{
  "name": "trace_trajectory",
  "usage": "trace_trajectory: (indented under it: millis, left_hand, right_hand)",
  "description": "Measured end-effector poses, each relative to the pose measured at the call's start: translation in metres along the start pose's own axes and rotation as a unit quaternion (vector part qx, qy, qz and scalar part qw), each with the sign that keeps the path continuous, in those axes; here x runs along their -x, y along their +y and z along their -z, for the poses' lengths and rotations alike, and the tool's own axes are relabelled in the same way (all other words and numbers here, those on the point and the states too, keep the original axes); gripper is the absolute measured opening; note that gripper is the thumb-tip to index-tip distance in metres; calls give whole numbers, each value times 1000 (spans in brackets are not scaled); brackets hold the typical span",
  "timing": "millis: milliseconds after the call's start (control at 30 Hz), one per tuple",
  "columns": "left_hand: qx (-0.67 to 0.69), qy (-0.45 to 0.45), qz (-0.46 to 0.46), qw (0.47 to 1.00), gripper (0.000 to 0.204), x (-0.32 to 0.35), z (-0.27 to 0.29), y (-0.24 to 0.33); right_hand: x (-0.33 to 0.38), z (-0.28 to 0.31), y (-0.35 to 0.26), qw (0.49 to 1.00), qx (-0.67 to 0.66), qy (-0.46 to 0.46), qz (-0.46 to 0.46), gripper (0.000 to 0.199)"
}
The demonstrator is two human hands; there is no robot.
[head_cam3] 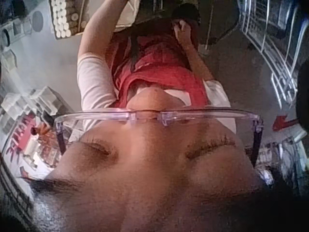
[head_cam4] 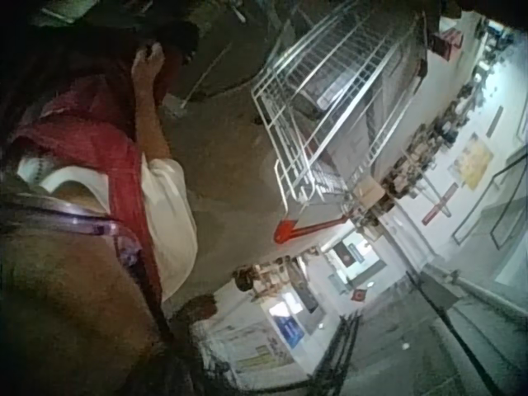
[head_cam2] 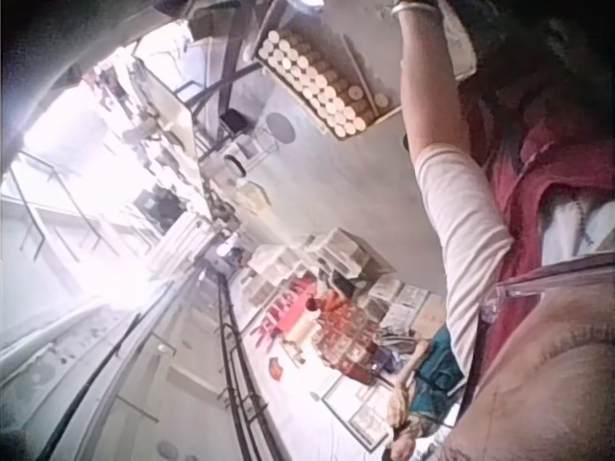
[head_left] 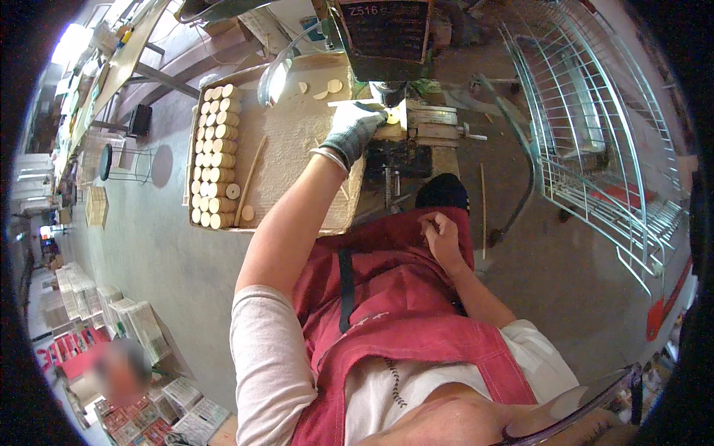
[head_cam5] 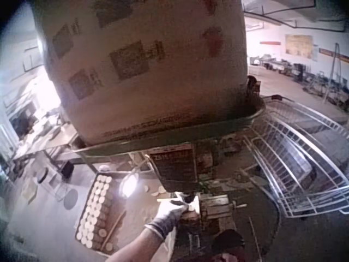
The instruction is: The person picks up small wooden discs and sticks them onto thin wooden sticks. They then place the assembled items into a tray. The person repeats this process multiple times.
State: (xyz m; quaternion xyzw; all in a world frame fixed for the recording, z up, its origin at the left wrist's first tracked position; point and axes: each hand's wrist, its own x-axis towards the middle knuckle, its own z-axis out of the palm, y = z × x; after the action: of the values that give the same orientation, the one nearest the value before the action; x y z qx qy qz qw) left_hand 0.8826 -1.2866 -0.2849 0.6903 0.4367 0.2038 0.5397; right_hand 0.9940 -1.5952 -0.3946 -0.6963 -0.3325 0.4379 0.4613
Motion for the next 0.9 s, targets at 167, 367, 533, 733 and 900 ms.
trace_trajectory:
  millis: [167,367,533,733,900]
  left_hand:
    - [-7,-5,-2,1000,17,-2,-1,-1]
    - [31,-2,13,999,16,0,-4,0]
    - [7,4,32,999,17,-6,-3,-7]
    - [-5,6,39,999,17,-4,-2,-2]
    - [-21,11,27,999,19,-1,-2,5]
  right_hand:
    - [-1,-1,5,1000,-6,-1,-20,14]
    - [-1,-2,7,1000,7,3,-13,11]
    - [-1,-6,1,999,-9,4,-32,8]
    - [0,-6,5,1000,-3,3,-20,8]
    - [-2,-6,9,1000,-8,7,-20,10]
